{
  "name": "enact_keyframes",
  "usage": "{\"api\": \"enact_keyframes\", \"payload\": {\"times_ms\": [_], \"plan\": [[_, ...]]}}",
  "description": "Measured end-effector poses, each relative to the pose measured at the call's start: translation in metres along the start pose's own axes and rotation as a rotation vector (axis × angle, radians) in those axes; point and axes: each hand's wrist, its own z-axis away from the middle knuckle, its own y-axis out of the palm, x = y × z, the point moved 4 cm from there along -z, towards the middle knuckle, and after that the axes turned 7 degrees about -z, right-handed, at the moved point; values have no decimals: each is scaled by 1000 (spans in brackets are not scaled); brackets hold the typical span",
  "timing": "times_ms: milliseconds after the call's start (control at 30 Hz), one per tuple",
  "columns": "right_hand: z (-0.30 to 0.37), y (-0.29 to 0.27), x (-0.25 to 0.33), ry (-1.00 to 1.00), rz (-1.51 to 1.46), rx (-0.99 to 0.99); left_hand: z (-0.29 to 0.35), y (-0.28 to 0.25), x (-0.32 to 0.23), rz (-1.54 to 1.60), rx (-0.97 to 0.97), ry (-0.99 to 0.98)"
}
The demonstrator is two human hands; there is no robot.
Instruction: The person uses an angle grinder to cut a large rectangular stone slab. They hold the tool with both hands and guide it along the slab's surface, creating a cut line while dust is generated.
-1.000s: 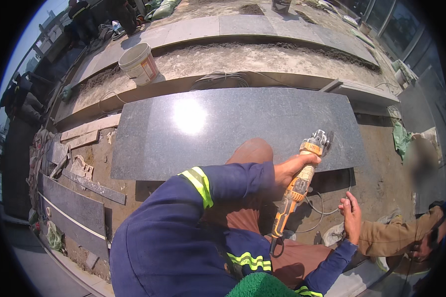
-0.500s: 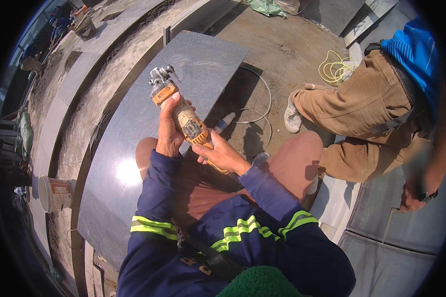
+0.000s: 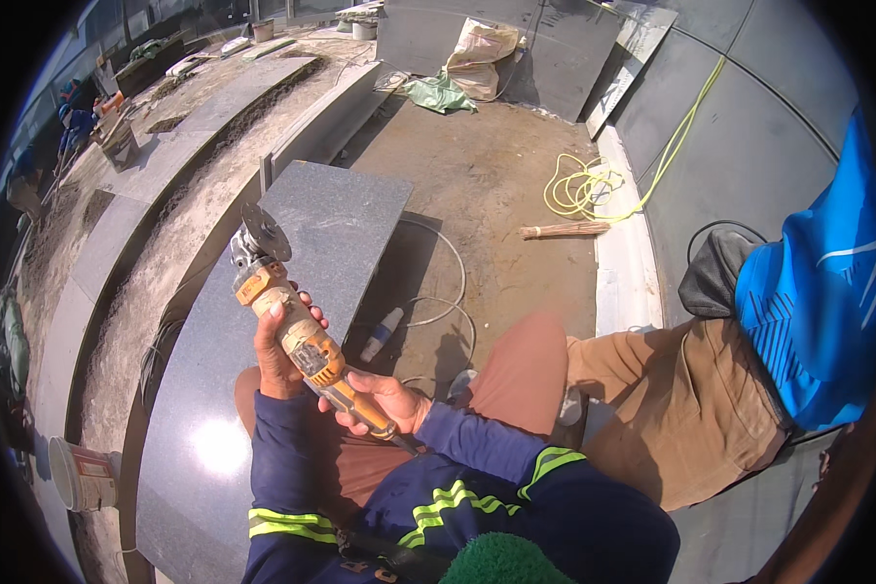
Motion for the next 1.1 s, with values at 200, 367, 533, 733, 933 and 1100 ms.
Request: {"api": "enact_keyframes", "payload": {"times_ms": [200,367,533,733,933,1100], "plan": [[-6,-8,2,-53,117,-66,1,-14,-3,-48,-110,-5],[-4,-8,3,-134,189,-157,-7,-12,-3,-74,-91,-15],[3,13,10,-309,462,-324,-18,-3,-2,-131,-98,-28],[4,-3,12,-318,529,-380,-37,-8,14,-336,-162,-151],[7,-26,16,-332,771,-598,-84,19,60,-656,-31,-309],[34,-51,41,-425,700,-720,-111,31,121,-745,6,-422]]}}
